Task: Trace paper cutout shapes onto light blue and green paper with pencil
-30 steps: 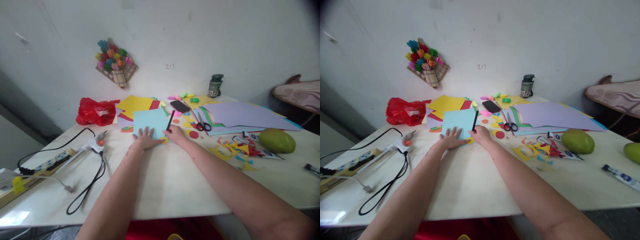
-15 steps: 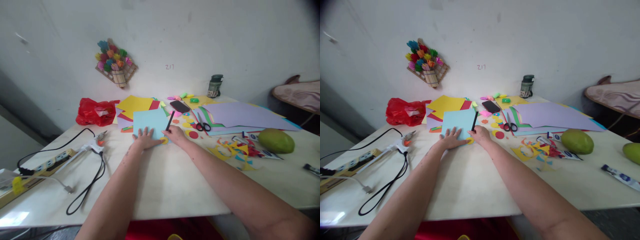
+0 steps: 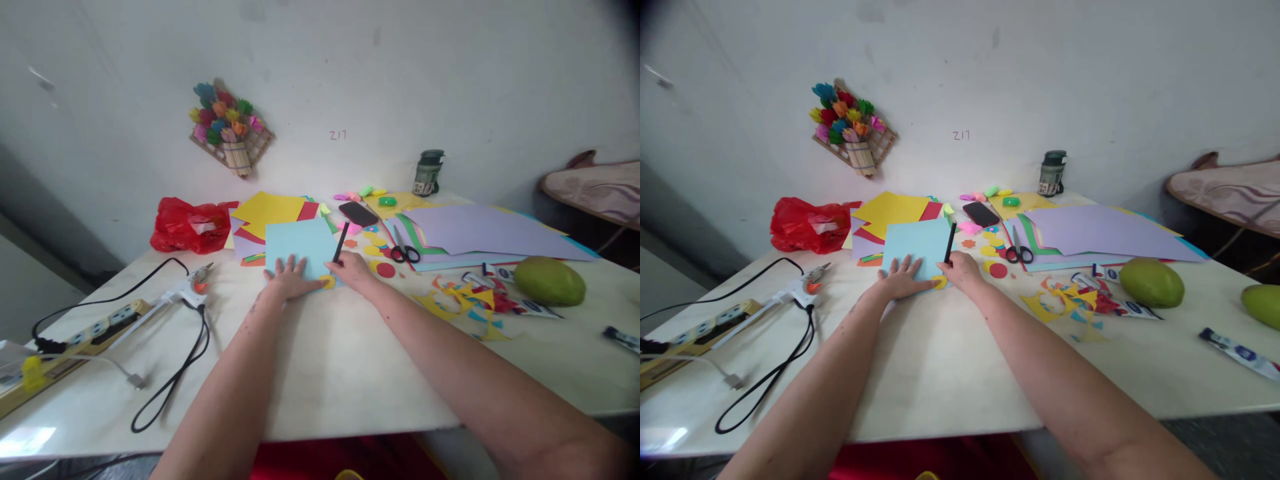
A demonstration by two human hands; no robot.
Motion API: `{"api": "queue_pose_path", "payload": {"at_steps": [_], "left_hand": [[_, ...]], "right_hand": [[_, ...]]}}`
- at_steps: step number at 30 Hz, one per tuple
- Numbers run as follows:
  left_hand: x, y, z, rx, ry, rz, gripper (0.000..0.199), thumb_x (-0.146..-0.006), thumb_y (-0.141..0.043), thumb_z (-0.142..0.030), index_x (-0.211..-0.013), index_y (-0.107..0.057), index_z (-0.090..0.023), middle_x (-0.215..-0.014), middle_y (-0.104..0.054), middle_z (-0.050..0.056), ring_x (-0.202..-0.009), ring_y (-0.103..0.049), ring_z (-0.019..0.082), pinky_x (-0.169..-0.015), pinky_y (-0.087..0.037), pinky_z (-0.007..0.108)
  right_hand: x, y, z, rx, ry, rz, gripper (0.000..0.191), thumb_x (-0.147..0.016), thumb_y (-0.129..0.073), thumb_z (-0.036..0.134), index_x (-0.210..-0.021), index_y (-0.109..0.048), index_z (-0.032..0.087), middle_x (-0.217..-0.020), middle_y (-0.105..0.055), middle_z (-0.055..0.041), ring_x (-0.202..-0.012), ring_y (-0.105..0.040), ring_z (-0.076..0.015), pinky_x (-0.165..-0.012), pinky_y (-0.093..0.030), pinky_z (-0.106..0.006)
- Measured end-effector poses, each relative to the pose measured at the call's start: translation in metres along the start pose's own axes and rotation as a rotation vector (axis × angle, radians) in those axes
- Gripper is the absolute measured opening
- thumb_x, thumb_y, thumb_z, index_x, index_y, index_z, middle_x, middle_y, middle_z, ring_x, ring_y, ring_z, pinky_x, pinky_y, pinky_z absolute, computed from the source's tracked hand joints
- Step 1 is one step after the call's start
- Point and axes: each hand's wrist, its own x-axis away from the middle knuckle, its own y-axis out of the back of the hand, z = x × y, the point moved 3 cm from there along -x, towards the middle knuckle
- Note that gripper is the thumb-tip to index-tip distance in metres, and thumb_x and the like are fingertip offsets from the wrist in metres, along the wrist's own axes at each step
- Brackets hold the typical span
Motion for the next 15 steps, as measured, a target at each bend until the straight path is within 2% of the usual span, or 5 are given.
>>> {"api": "queue_pose_path", "payload": {"at_steps": [15], "left_hand": [[-0.0001,-0.0003,-0.0003,0.015,0.003,0.011,0.085,-0.057,-0.027,-0.075,-0.129,-0.003,-0.036,-0.137,0.007,-0.003,-0.120,0.009,0.034,-0.086,-0.005,0.063]], "right_hand": [[0.0018,0.0032,0.0000,-0.016,-0.011,-0.002,0.022,-0.068,-0.049,0.035,-0.064,-0.058,0.015,-0.063,-0.060,-0.0031,-0.058,-0.051,-0.0106,-0.052,-0.034,-0.020]]}}
